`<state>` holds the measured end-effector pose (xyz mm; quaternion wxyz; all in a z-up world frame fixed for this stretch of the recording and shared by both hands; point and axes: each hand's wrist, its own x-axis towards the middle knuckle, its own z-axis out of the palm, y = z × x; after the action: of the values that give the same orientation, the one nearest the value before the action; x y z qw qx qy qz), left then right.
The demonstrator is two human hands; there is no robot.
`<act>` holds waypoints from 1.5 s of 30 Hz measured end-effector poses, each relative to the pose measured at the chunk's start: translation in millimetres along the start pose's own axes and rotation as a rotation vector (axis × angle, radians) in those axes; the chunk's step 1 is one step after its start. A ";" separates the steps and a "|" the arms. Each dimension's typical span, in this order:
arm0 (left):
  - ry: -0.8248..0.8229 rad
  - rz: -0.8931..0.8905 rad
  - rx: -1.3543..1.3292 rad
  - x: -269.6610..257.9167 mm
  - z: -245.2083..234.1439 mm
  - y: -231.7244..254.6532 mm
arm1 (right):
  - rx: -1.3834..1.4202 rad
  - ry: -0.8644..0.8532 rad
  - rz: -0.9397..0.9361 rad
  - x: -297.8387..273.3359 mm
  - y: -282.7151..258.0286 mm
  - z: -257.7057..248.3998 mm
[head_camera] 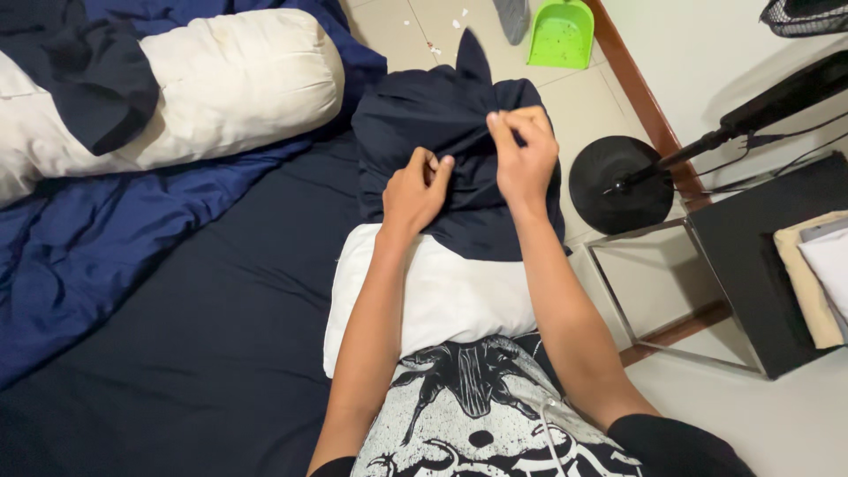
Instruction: The person puts a pillowcase onto a pillow by pulling the fabric over the pillow and tucking it in by hand.
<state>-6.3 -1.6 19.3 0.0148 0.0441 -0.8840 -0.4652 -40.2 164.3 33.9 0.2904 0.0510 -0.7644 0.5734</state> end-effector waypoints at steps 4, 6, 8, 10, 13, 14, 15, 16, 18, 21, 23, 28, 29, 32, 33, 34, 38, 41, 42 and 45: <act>0.099 -0.085 -0.097 14.2 -0.1 -14.0 | 0.023 -0.083 -0.194 -37.1 -18.7 -15.6; 0.129 -0.132 -0.112 15.1 3.6 -22.2 | -0.088 -0.163 -0.243 -58.6 -20.5 -22.5; 0.156 -0.236 -0.103 19.9 6.1 -29.2 | -0.100 -0.169 -0.212 -67.7 -15.7 -24.5; 0.190 -0.177 -0.090 20.9 16.3 -35.0 | -0.117 -0.176 -0.170 -71.9 -6.7 -26.2; 0.238 -0.021 -0.212 21.4 25.8 -44.5 | -0.160 -0.148 -0.127 -54.8 13.0 -24.9; 0.251 0.067 -0.344 20.4 27.1 -47.1 | -0.134 -0.109 -0.029 -49.1 19.1 -25.9; 0.253 0.067 -0.344 16.6 27.5 -49.8 | -0.105 -0.073 0.067 -42.2 26.4 -24.5; 0.255 0.163 -0.435 9.8 27.6 -52.5 | -0.104 -0.074 0.065 -32.9 35.3 -22.6; 0.257 0.250 -0.518 -0.5 25.9 -57.9 | 0.037 0.085 0.241 -17.0 55.0 -21.6; 0.151 0.293 -0.727 -5.3 26.7 -63.2 | -0.378 0.102 -0.115 2.2 82.9 -28.7; 0.151 0.259 -0.882 -1.6 26.7 -66.4 | -0.380 0.047 -0.102 9.4 95.6 -26.4; 0.283 0.226 -0.840 5.1 28.1 -64.7 | -0.307 0.032 0.091 4.3 92.0 -28.3; 0.325 0.236 -0.783 2.2 26.0 -64.3 | -0.199 0.049 0.101 -2.5 85.6 -29.9; 0.326 0.151 -0.727 5.0 18.7 -57.8 | 0.093 0.105 0.350 -26.0 62.0 -33.6; 0.329 0.157 -0.730 7.7 18.6 -53.5 | 0.284 0.140 0.573 -27.8 54.8 -34.2; 0.350 0.166 -0.602 10.3 18.9 -49.6 | 0.286 0.140 0.565 -28.5 48.7 -36.7; 0.358 0.246 -0.194 4.8 20.1 -45.1 | -0.056 0.050 0.199 -42.4 40.1 -47.1; 0.298 0.201 -0.151 4.6 17.7 -41.8 | -0.251 -0.029 0.016 -54.9 41.5 -58.9; 0.297 0.200 -0.154 4.0 17.9 -40.5 | -0.271 -0.054 0.011 -59.3 41.7 -63.0; 0.329 0.252 -0.118 5.6 18.8 -41.0 | -0.263 -0.104 0.025 -71.2 42.5 -71.3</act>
<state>-10.5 -9.7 -25.2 0.2197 0.0076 -0.8394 -0.4970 28.7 225.0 -25.5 0.2473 0.0327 -0.8476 0.4684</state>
